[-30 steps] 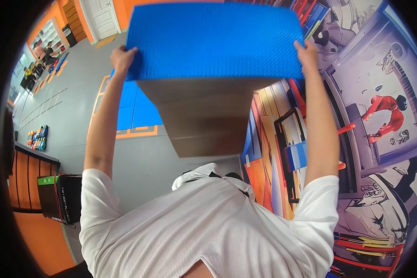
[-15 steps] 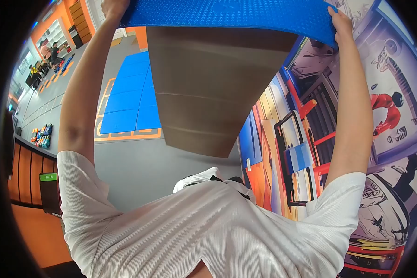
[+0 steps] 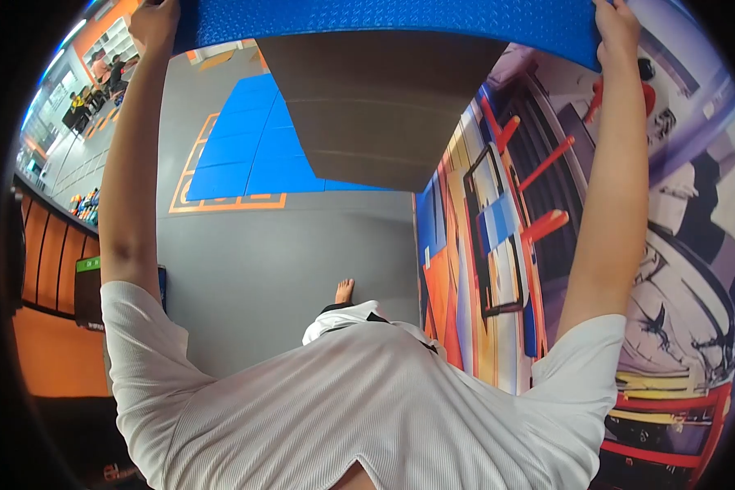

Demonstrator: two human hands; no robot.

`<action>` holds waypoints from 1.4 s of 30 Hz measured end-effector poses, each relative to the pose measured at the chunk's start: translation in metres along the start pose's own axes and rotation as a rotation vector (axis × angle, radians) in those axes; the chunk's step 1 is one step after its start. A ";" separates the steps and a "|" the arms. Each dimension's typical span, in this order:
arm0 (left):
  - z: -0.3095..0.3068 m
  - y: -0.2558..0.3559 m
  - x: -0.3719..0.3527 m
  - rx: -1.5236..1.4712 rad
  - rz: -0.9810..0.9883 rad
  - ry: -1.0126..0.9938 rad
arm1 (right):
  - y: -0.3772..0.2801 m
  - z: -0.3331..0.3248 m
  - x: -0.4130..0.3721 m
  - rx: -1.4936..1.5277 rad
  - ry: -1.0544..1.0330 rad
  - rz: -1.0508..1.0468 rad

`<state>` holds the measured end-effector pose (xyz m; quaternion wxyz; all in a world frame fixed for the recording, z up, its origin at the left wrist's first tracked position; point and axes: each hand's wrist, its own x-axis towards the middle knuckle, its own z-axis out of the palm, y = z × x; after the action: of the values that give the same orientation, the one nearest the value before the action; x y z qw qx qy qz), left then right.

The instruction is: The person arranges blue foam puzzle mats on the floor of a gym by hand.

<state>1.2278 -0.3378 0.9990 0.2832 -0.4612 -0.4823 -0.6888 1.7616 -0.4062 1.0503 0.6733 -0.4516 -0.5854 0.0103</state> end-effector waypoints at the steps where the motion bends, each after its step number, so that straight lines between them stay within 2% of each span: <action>1: -0.020 0.009 -0.009 0.062 -0.087 -0.081 | 0.013 -0.017 -0.001 0.006 -0.006 0.004; 2: -0.032 -0.002 -0.018 0.074 -0.087 -0.087 | 0.040 -0.038 0.000 0.044 -0.003 0.059; 4: -0.054 -0.044 -0.038 0.369 0.011 -0.054 | 0.058 -0.060 -0.030 0.087 -0.003 0.130; 6: -0.116 0.010 -0.078 0.327 -0.041 -0.220 | 0.038 -0.081 -0.092 0.004 0.061 0.107; 9: -0.177 0.026 -0.132 0.194 -0.114 -0.207 | 0.026 -0.113 -0.171 0.052 0.031 0.268; 12: -0.248 0.039 -0.181 0.104 -0.278 -0.353 | 0.016 -0.144 -0.256 0.095 0.005 0.364; 18: -0.365 0.007 -0.271 -0.158 -0.565 -0.534 | 0.006 -0.196 -0.421 0.007 -0.097 0.532; 20: -0.403 0.003 -0.302 -0.042 -0.554 -0.492 | -0.014 -0.216 -0.473 -0.135 -0.130 0.586; 22: -0.449 0.004 -0.314 -0.134 -0.657 -0.702 | -0.032 -0.229 -0.523 -0.286 -0.100 0.519; 24: -0.489 0.015 -0.323 -0.085 -0.722 -0.754 | -0.041 -0.249 -0.563 -0.273 -0.178 0.719; 26: -0.523 0.013 -0.340 -0.040 -0.768 -0.784 | -0.052 -0.257 -0.598 -0.252 -0.166 0.787; 28: -0.551 0.008 -0.357 0.003 -0.791 -0.820 | -0.049 -0.273 -0.627 -0.216 -0.318 0.937; 29: -0.567 0.005 -0.367 0.079 -0.790 -0.866 | -0.041 -0.281 -0.646 -0.088 -0.353 1.034; 30: -0.579 0.001 -0.378 0.152 -0.787 -0.906 | -0.044 -0.285 -0.659 -0.090 -0.351 1.027; 31: -0.593 -0.004 -0.390 0.146 -0.788 -0.900 | -0.048 -0.290 -0.671 -0.054 -0.415 1.112; 32: -0.606 -0.012 -0.403 0.160 -0.867 -1.004 | -0.049 -0.294 -0.682 -0.016 -0.482 1.193; 33: -0.619 -0.019 -0.416 0.175 -0.947 -1.107 | -0.043 -0.299 -0.694 -0.016 -0.487 1.183; 34: -0.633 -0.025 -0.429 0.175 -0.953 -1.100 | -0.033 -0.306 -0.710 -0.055 -0.547 1.215; 36: -0.662 -0.034 -0.455 0.092 -1.025 -1.322 | -0.033 -0.320 -0.732 -0.097 -0.618 1.249; 37: -0.678 -0.035 -0.466 0.099 -1.039 -1.319 | -0.039 -0.326 -0.743 -0.145 -0.673 1.286; 39: -0.706 -0.036 -0.492 0.073 -1.186 -1.509 | -0.040 -0.330 -0.762 -0.133 -0.725 1.387; 42: -0.767 -0.047 -0.572 -0.013 -1.361 -1.530 | -0.021 -0.366 -0.831 0.055 -0.725 1.563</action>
<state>1.1476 -1.0615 0.3759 -0.5540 -0.4074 -0.6895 -0.2274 1.7813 -1.0875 0.4507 0.2552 -0.6774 -0.2847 0.6284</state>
